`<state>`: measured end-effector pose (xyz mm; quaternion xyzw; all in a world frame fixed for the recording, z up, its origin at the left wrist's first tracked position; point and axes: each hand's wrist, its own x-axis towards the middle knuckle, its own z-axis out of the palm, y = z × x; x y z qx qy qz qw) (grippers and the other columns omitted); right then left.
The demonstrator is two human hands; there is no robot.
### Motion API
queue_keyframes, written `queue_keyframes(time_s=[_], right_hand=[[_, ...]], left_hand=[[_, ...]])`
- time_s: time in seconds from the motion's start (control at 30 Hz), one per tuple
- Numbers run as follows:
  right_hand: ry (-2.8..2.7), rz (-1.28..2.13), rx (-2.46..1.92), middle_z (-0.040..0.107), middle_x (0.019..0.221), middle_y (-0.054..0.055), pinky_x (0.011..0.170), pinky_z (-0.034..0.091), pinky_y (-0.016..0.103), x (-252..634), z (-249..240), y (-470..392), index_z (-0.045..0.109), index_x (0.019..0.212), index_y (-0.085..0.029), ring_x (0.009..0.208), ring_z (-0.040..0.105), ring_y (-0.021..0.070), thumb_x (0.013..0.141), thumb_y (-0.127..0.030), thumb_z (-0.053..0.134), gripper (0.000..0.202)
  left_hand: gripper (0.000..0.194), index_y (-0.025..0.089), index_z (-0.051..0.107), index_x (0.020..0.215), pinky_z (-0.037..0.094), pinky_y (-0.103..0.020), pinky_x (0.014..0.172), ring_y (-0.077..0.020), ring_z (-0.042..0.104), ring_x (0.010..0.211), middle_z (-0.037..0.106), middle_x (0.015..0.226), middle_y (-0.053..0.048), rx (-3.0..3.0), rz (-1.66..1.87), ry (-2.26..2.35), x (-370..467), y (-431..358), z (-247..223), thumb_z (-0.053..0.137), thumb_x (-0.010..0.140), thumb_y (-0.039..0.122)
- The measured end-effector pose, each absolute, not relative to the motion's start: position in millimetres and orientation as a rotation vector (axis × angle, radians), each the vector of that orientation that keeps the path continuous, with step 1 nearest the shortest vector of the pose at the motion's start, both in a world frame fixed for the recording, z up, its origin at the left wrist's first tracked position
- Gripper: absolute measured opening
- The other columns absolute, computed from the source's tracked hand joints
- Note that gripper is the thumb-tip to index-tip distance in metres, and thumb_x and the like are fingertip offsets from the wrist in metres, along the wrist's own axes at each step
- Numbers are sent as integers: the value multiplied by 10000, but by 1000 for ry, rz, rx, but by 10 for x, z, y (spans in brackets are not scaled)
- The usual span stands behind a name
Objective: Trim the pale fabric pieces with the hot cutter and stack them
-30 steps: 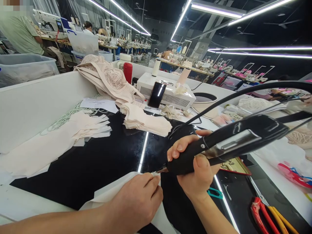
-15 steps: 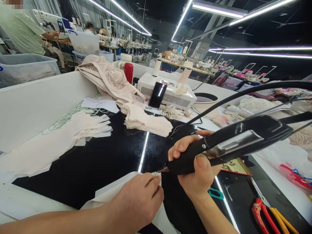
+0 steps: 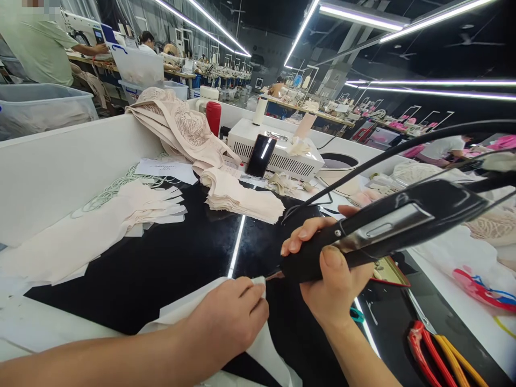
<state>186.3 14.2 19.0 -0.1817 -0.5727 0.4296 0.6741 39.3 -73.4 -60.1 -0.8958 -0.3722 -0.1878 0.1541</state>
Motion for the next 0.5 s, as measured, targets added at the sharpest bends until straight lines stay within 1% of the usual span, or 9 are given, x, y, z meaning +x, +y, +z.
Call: queue_keyframes(time_s=[0.1,0.17,0.23,0.3,0.4,0.5], right_hand=[[-1378,875,-532,722,914,-17,695,620,348,1994,302,77,670,1199,-290,756,708,177,857,-344,885,407],[-1377,885,-597,726,928,0,726,630,357,2069,363,1,699,1157,-270,789,715,184,848,-341,893,372],[-1304,932,-600,706,888,-10,698,630,350,2116,393,-87,703,1145,-269,736,695,173,855,-353,878,349],[-1229,966,-563,682,835,-22,620,609,327,2138,394,-172,695,1140,-268,662,661,161,848,-361,871,352],[-1186,962,-524,674,796,-20,542,580,308,2151,385,-276,687,1124,-256,611,638,159,821,-371,887,381],[-1161,948,-509,671,767,-18,500,565,299,2171,409,-359,679,1108,-253,579,627,156,818,-390,889,384]], left_hand=[[185,119,669,1002,571,-348,835,-246,698,1026,746,1207,-138,-2617,-444,-1157,289,-644,-524,623,900,-28],[233,119,658,1060,582,-364,865,-259,699,1057,733,1246,-136,-2637,-429,-1256,207,-571,-495,650,879,-28],[287,125,644,1101,581,-373,915,-255,699,1082,725,1255,-126,-2657,-426,-1304,137,-504,-493,642,875,-51],[297,133,638,1116,580,-378,941,-249,700,1096,721,1255,-119,-2656,-428,-1316,90,-455,-502,616,895,-65],[236,136,648,1128,586,-381,931,-246,702,1099,727,1235,-113,-2609,-525,-1277,65,-425,-489,573,974,-27],[161,147,669,1127,573,-372,962,-223,698,1088,742,1159,-80,-2655,-723,-1211,86,-451,-416,556,1052,61]])
